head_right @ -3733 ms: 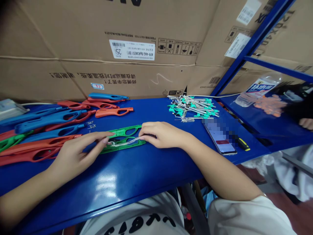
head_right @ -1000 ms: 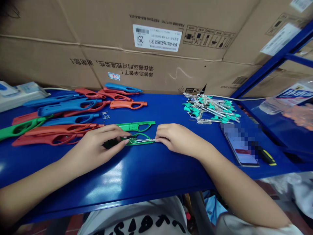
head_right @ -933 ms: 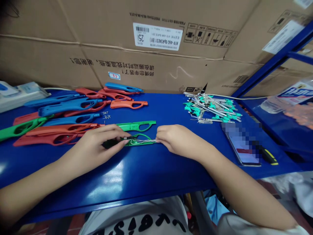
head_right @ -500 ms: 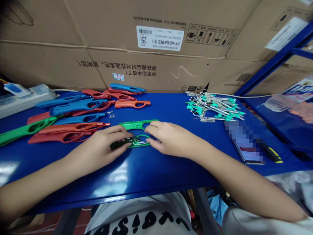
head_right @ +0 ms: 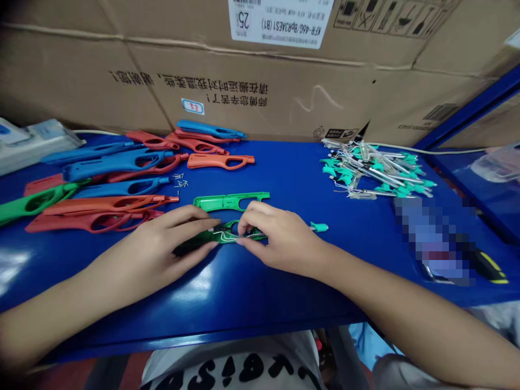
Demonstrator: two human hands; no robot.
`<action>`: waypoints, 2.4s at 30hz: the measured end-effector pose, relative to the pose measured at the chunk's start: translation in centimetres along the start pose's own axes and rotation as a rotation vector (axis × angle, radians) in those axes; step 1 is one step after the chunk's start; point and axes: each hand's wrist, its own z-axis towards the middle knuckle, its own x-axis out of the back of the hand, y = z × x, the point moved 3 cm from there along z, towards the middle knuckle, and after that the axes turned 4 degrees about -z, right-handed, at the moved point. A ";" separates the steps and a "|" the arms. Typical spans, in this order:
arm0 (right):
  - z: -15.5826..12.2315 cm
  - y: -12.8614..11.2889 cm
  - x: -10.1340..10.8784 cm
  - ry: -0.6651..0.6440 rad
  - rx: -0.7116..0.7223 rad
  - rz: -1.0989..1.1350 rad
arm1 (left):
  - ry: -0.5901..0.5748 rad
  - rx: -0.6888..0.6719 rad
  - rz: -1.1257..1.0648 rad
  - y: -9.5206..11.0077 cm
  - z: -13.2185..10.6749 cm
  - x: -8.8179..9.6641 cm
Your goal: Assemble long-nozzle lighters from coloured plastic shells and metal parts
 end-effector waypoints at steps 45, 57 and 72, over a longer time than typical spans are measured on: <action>-0.2 0.0 0.5 -0.021 0.101 0.098 | 0.065 -0.053 -0.022 -1.4 0.9 -0.2; -0.1 0.1 0.2 -0.020 0.077 -0.034 | -0.006 -0.031 0.088 0.3 -0.1 -0.2; 0.1 0.2 0.3 0.013 0.089 -0.084 | -0.173 0.016 0.209 1.0 -0.3 -0.5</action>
